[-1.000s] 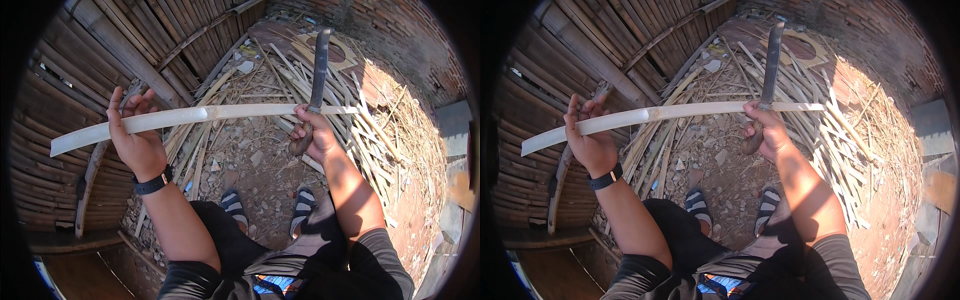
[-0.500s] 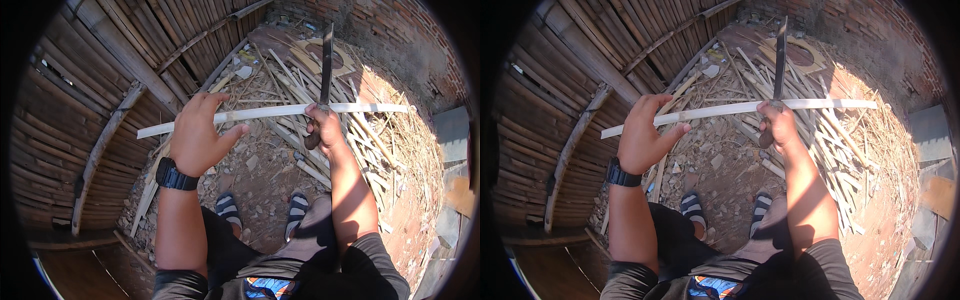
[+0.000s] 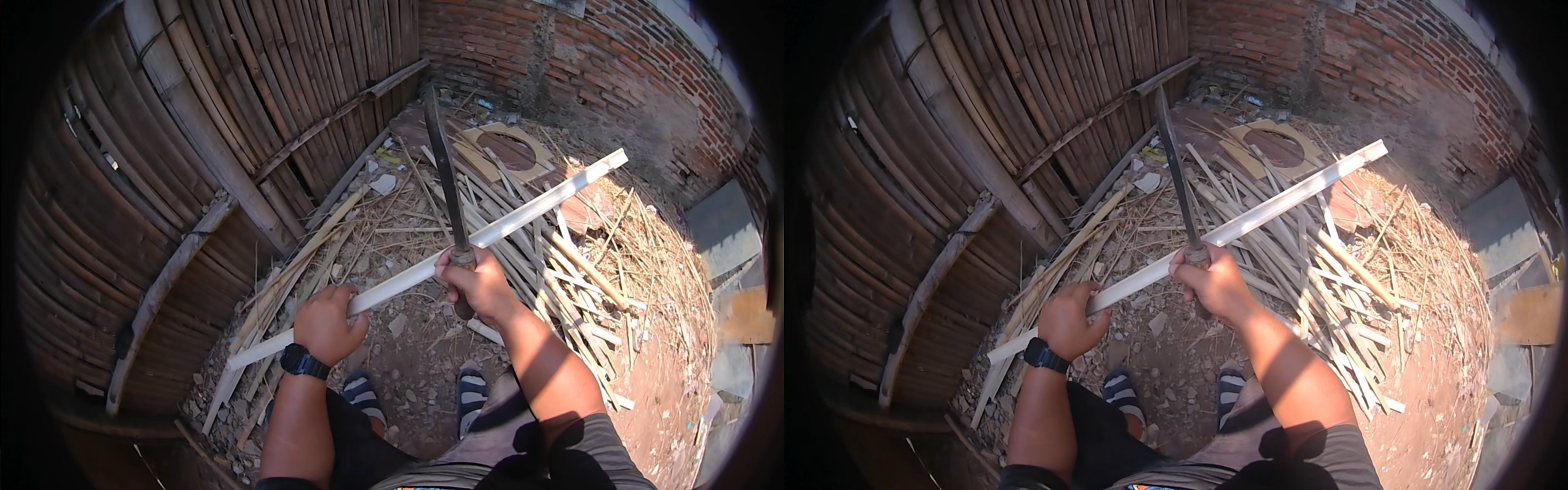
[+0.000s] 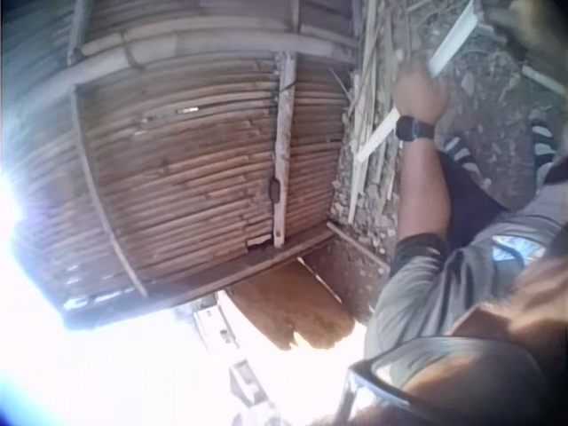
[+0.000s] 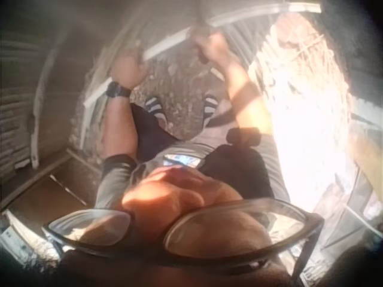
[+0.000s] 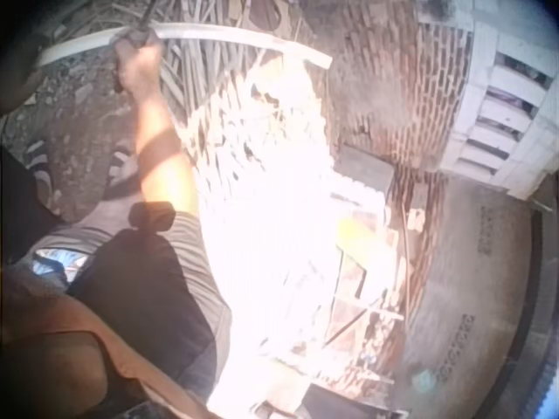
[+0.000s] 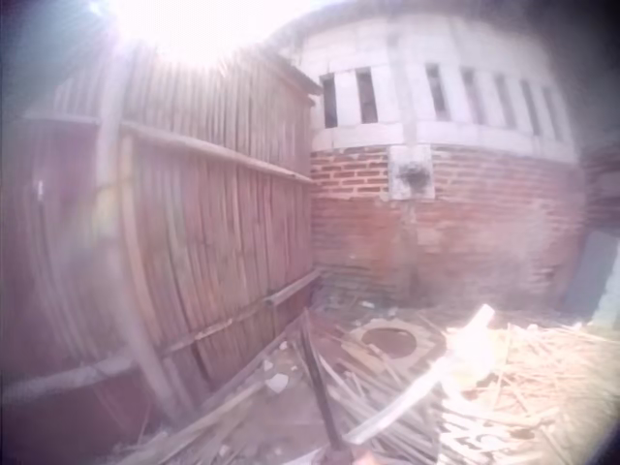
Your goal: The person sits on the ground and uses a knife to shave and split a piece of bamboo. They hold the bamboo with one hand and use the knife to remove strips of material, occasionally adjusting the bamboo's position.
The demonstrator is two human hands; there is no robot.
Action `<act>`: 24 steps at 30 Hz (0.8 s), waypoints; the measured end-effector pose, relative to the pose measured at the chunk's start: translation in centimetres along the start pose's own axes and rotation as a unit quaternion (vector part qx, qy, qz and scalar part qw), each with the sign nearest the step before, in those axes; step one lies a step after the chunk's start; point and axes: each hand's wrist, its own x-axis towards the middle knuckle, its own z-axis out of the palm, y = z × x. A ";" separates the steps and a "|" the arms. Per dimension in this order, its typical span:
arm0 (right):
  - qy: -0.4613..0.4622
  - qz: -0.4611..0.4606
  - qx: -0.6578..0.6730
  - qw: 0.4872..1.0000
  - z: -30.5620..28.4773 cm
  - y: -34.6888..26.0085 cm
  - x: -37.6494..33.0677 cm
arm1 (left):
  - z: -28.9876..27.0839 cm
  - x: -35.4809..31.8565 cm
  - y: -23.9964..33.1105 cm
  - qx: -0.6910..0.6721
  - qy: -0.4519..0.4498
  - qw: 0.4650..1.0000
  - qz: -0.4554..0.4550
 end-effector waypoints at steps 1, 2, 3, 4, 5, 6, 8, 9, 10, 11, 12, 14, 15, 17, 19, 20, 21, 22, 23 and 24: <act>-0.004 0.008 0.003 1.000 -0.1 -0.2 -0.1 | 0.0 0.0 -0.3 -0.011 0.022 1.000 0.010; -0.008 0.018 0.004 1.000 -0.3 -0.3 -0.2 | 0.1 0.1 -0.4 -0.028 0.008 1.000 0.001; -0.011 0.021 -0.009 1.000 -0.7 -0.3 -0.4 | 0.1 0.2 -0.6 -0.043 -0.007 0.999 -0.010; -0.015 0.024 -0.021 0.999 -1.4 -0.2 -0.6 | 0.0 0.2 -0.8 -0.059 -0.021 0.998 -0.021; -0.020 0.025 -0.034 0.999 -2.0 -0.3 -0.7 | -0.4 0.3 -0.9 -0.050 -0.035 0.998 -0.020; -0.016 0.028 -0.062 0.998 -2.5 -0.2 -0.9 | -1.0 0.4 -1.0 -0.041 -0.049 0.998 -0.020; -0.009 0.035 -0.115 0.993 -3.4 0.4 -1.2 | -1.6 0.2 -1.7 -0.033 -0.063 0.997 -0.036; -0.015 0.007 -0.143 0.990 -4.5 1.2 -0.8 | -1.7 0.2 -2.2 -0.038 -0.063 0.996 -0.051; -0.003 -0.040 -0.241 0.970 -5.3 1.8 -0.5 | -1.8 0.1 -2.6 -0.043 -0.062 0.995 -0.065; 0.006 -0.087 -0.335 0.938 -5.4 2.1 -0.3 | -1.5 0.1 -2.8 -0.030 -0.048 0.996 -0.068; 0.016 -0.133 -0.425 0.895 -5.5 2.4 -0.3 | -1.2 0.1 -3.0 -0.017 -0.034 0.997 -0.070; -0.004 -0.091 -0.466 0.880 -4.0 3.0 -0.5 | -1.1 0.0 -3.0 0.010 -0.015 0.997 -0.078; -0.030 -0.109 -0.500 0.859 -3.3 3.3 -0.6 | -1.1 0.0 -2.7 0.023 -0.009 0.996 -0.084; -0.053 -0.144 -0.531 0.833 -2.9 3.9 -0.6 | -1.5 -0.1 -2.4 0.043 0.007 0.995 -0.086; -0.021 -0.097 -0.511 0.854 -4.0 3.9 0.4 | -2.1 -0.4 -2.8 0.053 0.025 0.995 -0.078; -0.004 -0.070 -0.500 0.863 -4.9 3.9 1.0 | -2.2 -0.4 -2.7 0.061 0.029 0.994 -0.083; 0.044 -0.054 -0.470 0.880 -6.0 4.3 1.9 | -2.4 -0.2 -2.8 0.072 0.034 0.993 -0.088; 0.091 -0.036 -0.441 0.892 -7.0 4.9 2.5 | -2.1 -0.1 -2.7 0.081 0.038 0.992 -0.093; 0.107 -0.047 -0.428 0.896 -7.2 5.1 2.7 | -1.8 0.1 -2.6 0.087 0.046 0.991 -0.087; 0.071 -0.039 -0.444 0.892 -6.1 4.3 2.3 | -1.4 0.3 -2.6 0.081 0.049 0.992 -0.085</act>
